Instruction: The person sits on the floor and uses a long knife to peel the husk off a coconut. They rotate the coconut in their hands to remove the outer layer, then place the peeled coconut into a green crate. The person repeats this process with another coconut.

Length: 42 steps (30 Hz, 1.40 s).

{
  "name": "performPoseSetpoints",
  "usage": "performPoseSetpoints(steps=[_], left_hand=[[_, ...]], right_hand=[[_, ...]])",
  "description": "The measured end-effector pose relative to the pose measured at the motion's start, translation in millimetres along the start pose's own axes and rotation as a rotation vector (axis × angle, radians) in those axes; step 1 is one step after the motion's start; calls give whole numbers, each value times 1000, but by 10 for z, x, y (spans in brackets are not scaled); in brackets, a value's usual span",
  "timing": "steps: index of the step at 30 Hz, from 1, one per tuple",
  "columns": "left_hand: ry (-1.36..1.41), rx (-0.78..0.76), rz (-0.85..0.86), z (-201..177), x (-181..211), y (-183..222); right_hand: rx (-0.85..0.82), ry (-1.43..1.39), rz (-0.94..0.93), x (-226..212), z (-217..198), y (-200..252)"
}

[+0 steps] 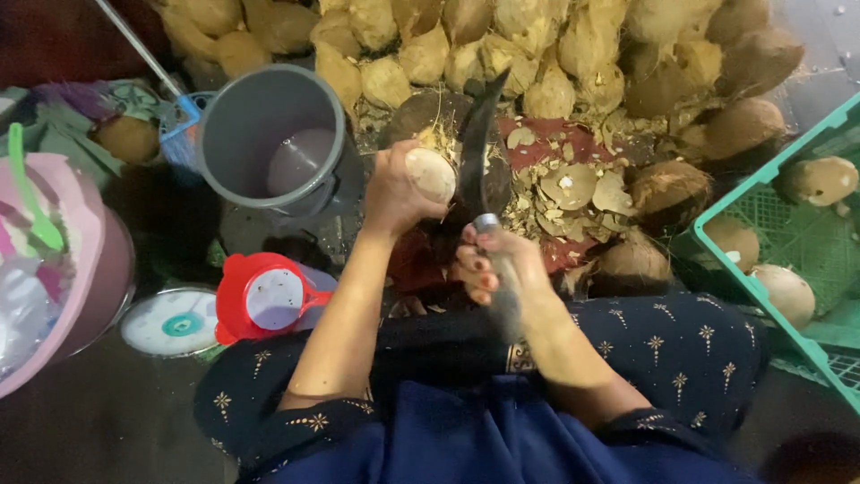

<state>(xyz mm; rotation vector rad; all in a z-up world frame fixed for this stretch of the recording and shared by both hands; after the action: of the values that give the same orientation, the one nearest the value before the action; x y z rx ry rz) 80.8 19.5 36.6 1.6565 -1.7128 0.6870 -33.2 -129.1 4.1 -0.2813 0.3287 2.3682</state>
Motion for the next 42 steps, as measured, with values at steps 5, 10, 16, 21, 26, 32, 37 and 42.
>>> performPoseSetpoints(steps=[5,10,16,21,26,32,37,42], left_hand=[[-36,-83,-147,106,-105,-211],[-97,-149,-288,124,-138,-243],[-37,-157,-295,-63,20,-106],[-94,-190,-321,22,8,-196],[-205,-213,-289,38,74,-278],[-40,-186,-219,67,-82,-275],[29,-84,-164,56,-35,-66],[-114,-227,-315,64,-121,-361]], right_hand=[[111,903,-605,-595,850,435],[120,1100,-682,-431,56,15],[425,623,-196,-310,120,92],[135,1145,-714,-662,661,421],[286,871,-365,-275,-216,-114],[337,478,-85,-174,-459,-94],[-809,-219,57,-12,957,289],[97,1144,-906,-737,684,464]])
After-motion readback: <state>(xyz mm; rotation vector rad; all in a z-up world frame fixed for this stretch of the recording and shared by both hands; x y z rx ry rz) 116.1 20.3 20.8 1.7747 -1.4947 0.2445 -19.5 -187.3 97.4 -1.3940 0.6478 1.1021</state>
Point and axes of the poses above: each hand's wrist, its own y-axis away from the middle knuckle, its own z-axis out of the palm, x = y × z, the point moved 10 cm from there along -y, towards the middle knuckle, and after that the axes turned 9 degrees about -x, right-handed, at the moved point
